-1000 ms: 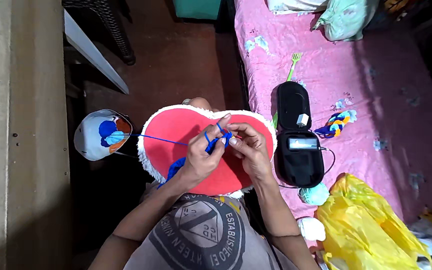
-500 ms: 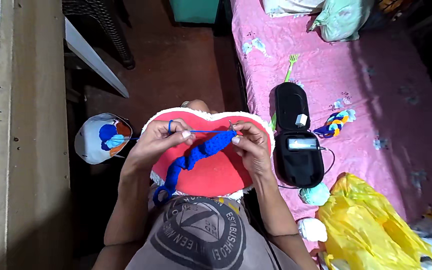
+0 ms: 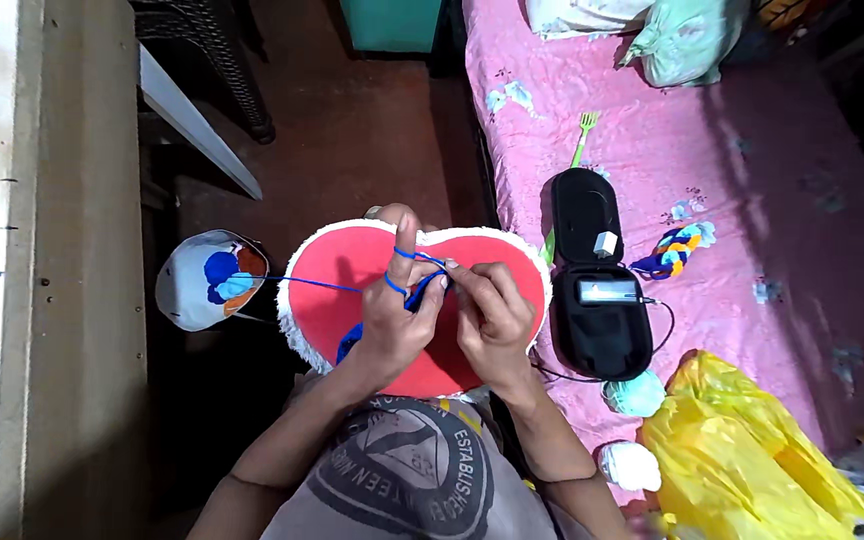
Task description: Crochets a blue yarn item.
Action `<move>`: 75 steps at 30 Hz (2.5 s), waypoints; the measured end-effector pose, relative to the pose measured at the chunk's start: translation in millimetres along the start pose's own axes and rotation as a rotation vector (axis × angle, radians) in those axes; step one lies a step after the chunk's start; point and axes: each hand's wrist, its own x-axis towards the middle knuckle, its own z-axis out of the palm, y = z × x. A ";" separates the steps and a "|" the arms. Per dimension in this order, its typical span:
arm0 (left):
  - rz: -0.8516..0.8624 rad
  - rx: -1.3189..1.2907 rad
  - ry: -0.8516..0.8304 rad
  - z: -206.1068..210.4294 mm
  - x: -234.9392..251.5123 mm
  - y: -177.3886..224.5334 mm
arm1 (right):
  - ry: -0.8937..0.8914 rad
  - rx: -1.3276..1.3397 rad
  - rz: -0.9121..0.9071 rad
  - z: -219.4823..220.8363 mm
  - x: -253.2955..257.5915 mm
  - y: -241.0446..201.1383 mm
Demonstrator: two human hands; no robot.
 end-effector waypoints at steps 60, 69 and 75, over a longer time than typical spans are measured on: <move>-0.289 -0.244 -0.198 -35.5 27.1 8.9 | -0.206 0.659 0.407 -25.7 -9.8 26.7; -0.111 -0.158 -0.133 -12.0 13.6 -0.6 | -0.262 1.306 0.832 -15.8 -5.5 25.7; -0.129 -0.177 -0.081 -14.8 11.8 7.2 | -0.174 0.869 0.621 -16.7 0.0 14.7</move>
